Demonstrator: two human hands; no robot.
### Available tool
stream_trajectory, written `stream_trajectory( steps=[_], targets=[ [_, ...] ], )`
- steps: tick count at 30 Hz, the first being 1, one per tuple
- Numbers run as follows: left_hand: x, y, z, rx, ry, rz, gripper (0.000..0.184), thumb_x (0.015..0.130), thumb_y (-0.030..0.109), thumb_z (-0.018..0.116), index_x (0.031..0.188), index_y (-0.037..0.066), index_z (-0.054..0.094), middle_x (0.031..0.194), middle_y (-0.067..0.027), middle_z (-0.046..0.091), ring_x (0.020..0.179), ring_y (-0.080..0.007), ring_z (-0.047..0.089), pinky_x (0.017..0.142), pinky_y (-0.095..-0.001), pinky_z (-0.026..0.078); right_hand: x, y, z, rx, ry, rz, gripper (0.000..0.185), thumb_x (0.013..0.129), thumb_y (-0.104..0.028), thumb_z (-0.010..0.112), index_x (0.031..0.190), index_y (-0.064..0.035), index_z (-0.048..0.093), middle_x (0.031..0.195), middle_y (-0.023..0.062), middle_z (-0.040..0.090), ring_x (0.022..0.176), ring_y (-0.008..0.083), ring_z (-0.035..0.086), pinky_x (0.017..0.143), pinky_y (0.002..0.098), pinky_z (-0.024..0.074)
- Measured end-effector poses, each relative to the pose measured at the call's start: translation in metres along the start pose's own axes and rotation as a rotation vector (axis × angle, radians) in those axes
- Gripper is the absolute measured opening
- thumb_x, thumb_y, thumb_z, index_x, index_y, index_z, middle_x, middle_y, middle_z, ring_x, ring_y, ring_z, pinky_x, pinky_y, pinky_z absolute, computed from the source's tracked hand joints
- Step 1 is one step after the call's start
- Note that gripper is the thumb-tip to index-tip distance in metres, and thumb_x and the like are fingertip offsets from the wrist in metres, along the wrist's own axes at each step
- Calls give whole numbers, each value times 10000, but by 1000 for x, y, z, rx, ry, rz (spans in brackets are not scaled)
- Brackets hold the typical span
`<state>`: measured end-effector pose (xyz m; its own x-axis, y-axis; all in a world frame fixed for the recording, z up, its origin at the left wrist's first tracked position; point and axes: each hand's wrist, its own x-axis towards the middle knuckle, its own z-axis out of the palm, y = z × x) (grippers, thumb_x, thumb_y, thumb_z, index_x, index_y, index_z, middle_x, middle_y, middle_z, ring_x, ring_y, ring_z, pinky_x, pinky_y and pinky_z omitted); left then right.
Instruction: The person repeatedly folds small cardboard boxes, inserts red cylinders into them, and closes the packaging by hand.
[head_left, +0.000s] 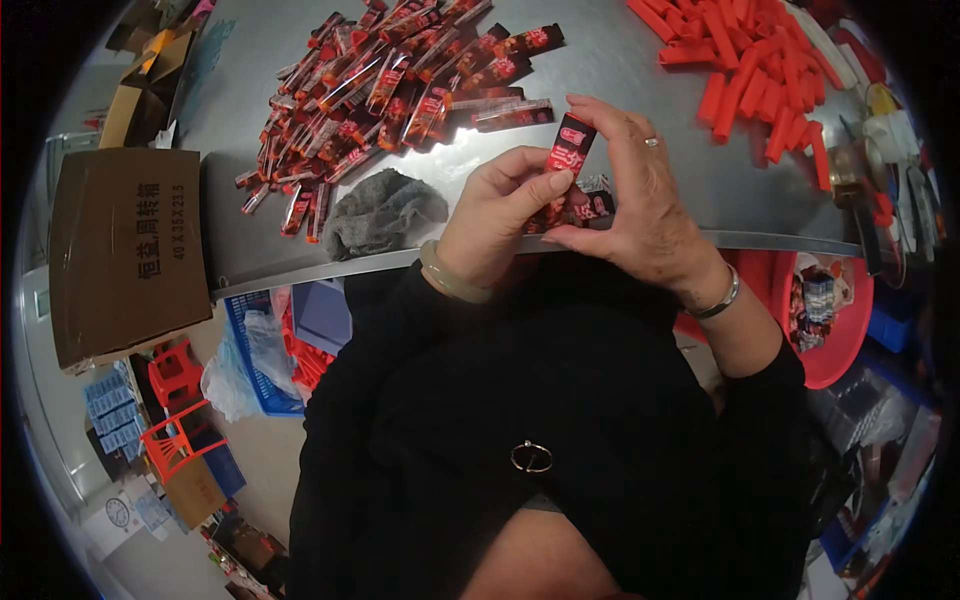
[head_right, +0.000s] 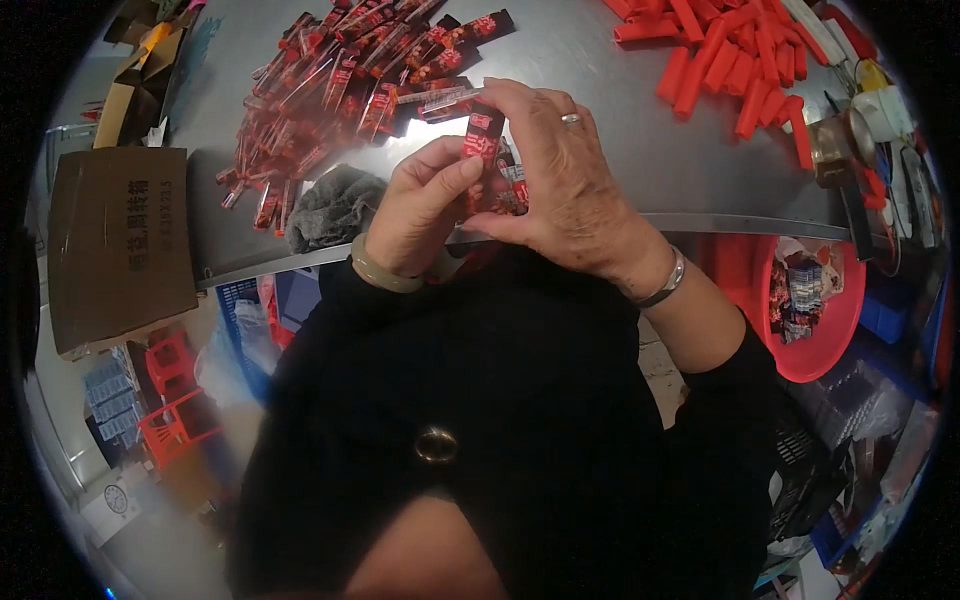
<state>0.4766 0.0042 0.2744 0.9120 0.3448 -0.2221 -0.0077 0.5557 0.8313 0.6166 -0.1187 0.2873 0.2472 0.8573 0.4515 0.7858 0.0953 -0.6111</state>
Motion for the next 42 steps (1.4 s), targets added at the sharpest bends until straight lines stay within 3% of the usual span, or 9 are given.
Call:
stream_trajectory(
  steps=[2,11,18,23,33,35,38,40,42],
  targets=[
    [-1,-1,0,43,10,-7,254,941,208,617,1136,45,609,917,-33,652,835,-116,619,758,-272,514,-1,2,5,-54,27,-45,976,610,-263,848,1393,-60,303,1333,149,448,1222,321,437,1034,437,304],
    [-5,1,7,-113,46,-73,206,923,134,636,1081,6,602,880,-72,662,811,-135,646,746,-266,534,1,-4,3,-39,24,-44,920,572,-148,840,1349,-14,367,1387,154,450,1220,321,458,1052,412,348],
    [-3,-4,8,-130,32,34,216,896,66,657,1093,13,588,908,-63,664,832,-132,651,744,-261,535,-2,1,6,-48,24,-84,994,625,-268,846,1407,-27,282,1367,189,423,1254,348,421,1086,454,274],
    [-4,2,-1,-78,-45,71,291,874,84,686,1143,53,579,991,-45,676,871,-125,644,772,-275,524,3,8,-18,135,30,41,1093,571,-262,887,1445,-25,276,1397,165,438,1271,317,439,1070,422,348],
    [17,88,-79,702,319,370,270,799,19,745,1029,29,605,887,-36,677,767,-72,623,658,-213,490,12,149,-91,-456,104,259,421,855,-192,673,1224,-22,561,1247,123,571,1184,281,510,1019,376,388],
    [32,126,-142,902,394,661,273,813,61,749,1039,19,602,882,-29,674,723,-71,611,599,-219,470,17,173,-100,-553,157,201,336,860,-150,648,1169,-36,586,1150,120,598,1092,322,527,947,406,418],
    [33,179,-186,1318,660,763,314,803,106,757,1070,41,604,838,-33,668,730,-155,619,634,-293,487,26,178,-100,-592,47,37,291,840,-98,631,1124,-44,593,1104,115,588,1030,333,527,894,427,429],
    [29,194,-184,2028,824,754,352,771,147,775,1075,66,617,856,-69,654,793,-254,613,725,-372,496,28,182,-92,-729,9,-40,266,859,-104,629,1117,-47,600,1064,112,605,988,293,559,873,402,454],
    [36,174,-163,2161,819,1011,357,747,167,785,1054,74,628,898,-106,633,841,-317,590,786,-425,481,36,181,-84,-862,-30,-117,241,878,-109,628,1110,-51,607,1023,109,622,947,254,592,851,377,479]
  ],
)
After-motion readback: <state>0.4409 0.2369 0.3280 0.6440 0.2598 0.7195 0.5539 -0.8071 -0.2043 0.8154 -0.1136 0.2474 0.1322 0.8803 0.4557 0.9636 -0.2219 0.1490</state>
